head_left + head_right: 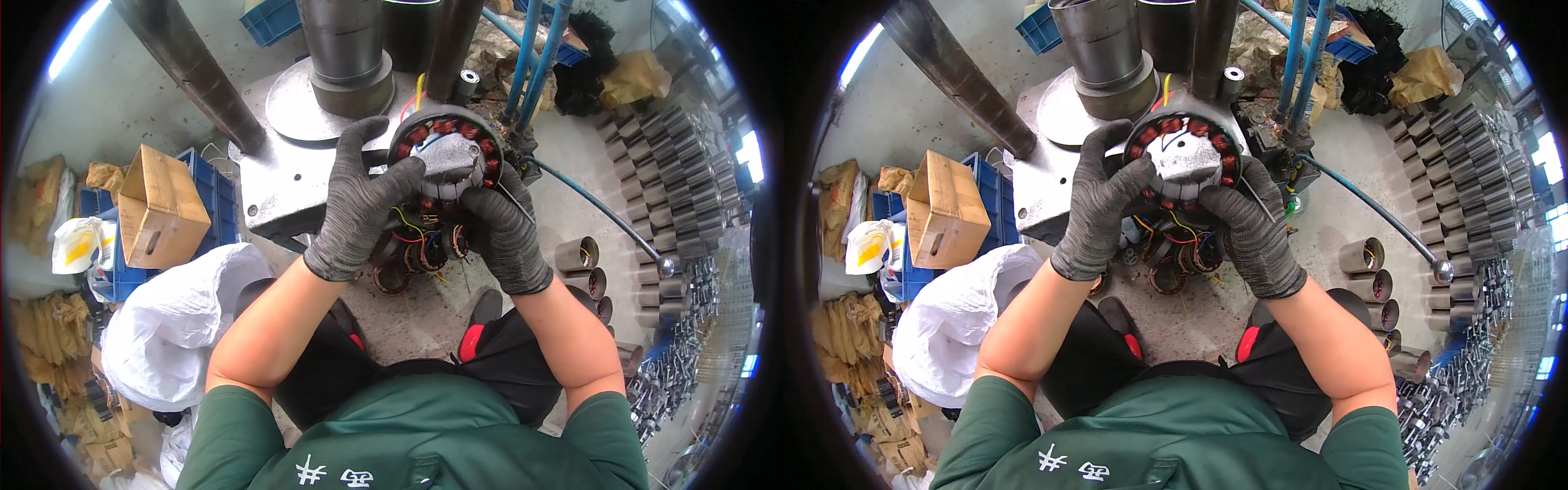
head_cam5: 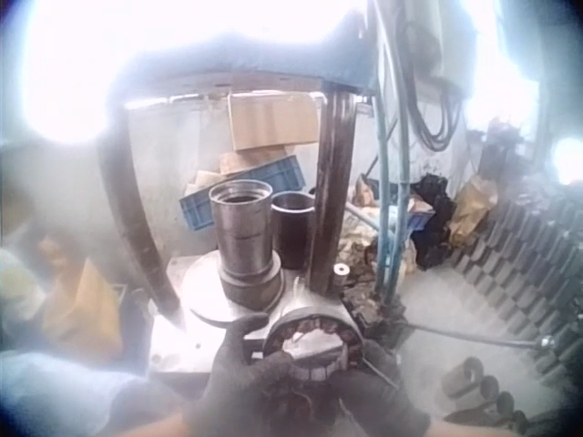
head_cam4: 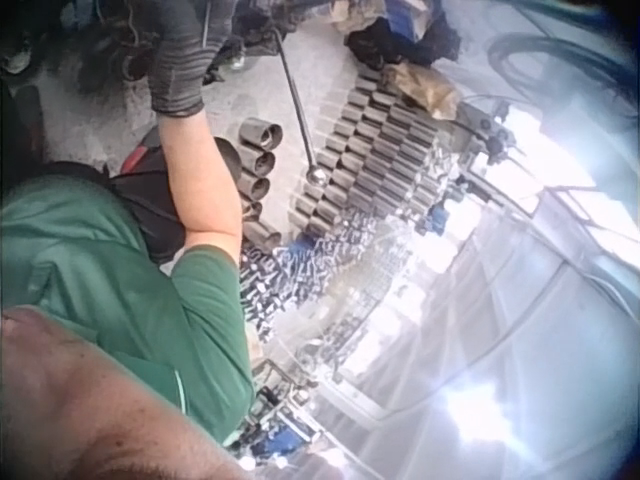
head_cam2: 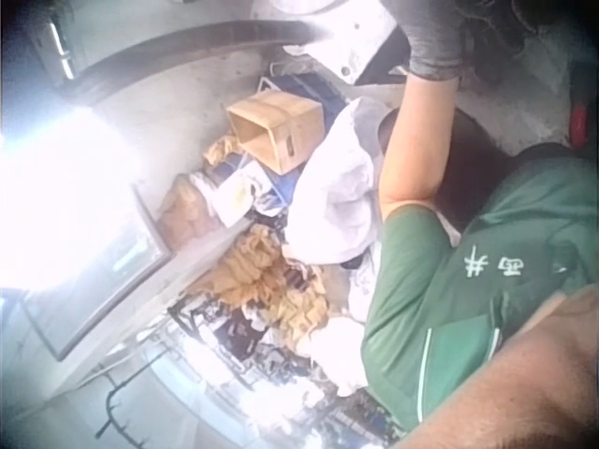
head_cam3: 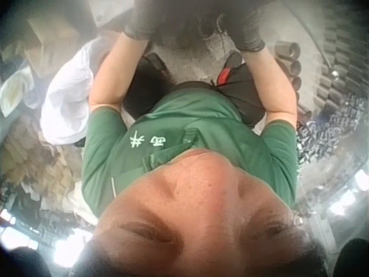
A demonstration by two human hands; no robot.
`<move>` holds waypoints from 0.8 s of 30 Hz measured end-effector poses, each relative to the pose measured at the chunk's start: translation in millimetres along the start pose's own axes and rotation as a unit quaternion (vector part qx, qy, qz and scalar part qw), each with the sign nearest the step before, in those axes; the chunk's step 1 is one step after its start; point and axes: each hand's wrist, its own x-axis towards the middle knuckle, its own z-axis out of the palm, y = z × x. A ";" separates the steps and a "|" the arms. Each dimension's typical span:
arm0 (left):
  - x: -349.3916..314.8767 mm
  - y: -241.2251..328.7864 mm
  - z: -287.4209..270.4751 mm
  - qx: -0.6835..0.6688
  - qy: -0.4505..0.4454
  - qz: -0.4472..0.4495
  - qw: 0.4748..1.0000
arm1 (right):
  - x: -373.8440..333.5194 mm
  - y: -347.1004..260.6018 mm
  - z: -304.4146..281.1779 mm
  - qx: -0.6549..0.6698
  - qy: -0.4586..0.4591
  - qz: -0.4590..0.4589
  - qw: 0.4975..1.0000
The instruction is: The person organizes wires on a stator, places a metal sleeve into a hydraulic press, and uses the press to fit the stator into the sleeve.
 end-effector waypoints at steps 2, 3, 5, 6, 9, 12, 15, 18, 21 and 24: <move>0.5 -16.5 10.2 -0.056 -0.050 0.040 0.996 | -1.9 1.0 8.4 0.042 0.001 0.001 0.999; 1.0 -29.9 14.6 -0.084 -0.072 0.059 0.992 | -3.6 4.2 11.1 0.038 0.001 0.005 0.999; 2.1 -41.9 15.9 -0.100 -0.028 0.097 0.990 | -5.4 11.7 15.4 0.033 0.002 0.014 0.999; 4.0 -36.2 14.3 -0.165 -0.029 0.073 0.983 | -6.0 8.4 8.6 -0.070 -0.034 0.035 0.996; 6.0 -17.3 3.2 -0.148 0.021 0.069 0.986 | -2.2 -0.1 -12.3 -0.349 -0.106 -0.021 0.931; 11.0 -17.2 -12.0 -0.094 0.046 0.056 0.993 | -6.9 -9.1 -18.1 -0.320 -0.028 -0.027 0.947; 13.8 -15.7 -15.4 -0.152 0.031 0.033 0.987 | -9.9 -22.6 -28.4 -0.304 0.000 -0.133 0.943; 15.8 -14.4 -20.1 -0.159 0.010 0.038 0.987 | -17.0 -27.2 -27.7 -0.226 -0.039 -0.202 0.952; 17.8 -17.7 -22.0 -0.195 0.014 0.025 0.980 | -21.4 -24.9 -24.5 -0.222 -0.045 -0.205 0.952; 15.6 -15.2 -19.9 -0.210 0.016 0.011 0.977 | -23.7 -20.7 -15.7 -0.218 -0.035 -0.158 0.962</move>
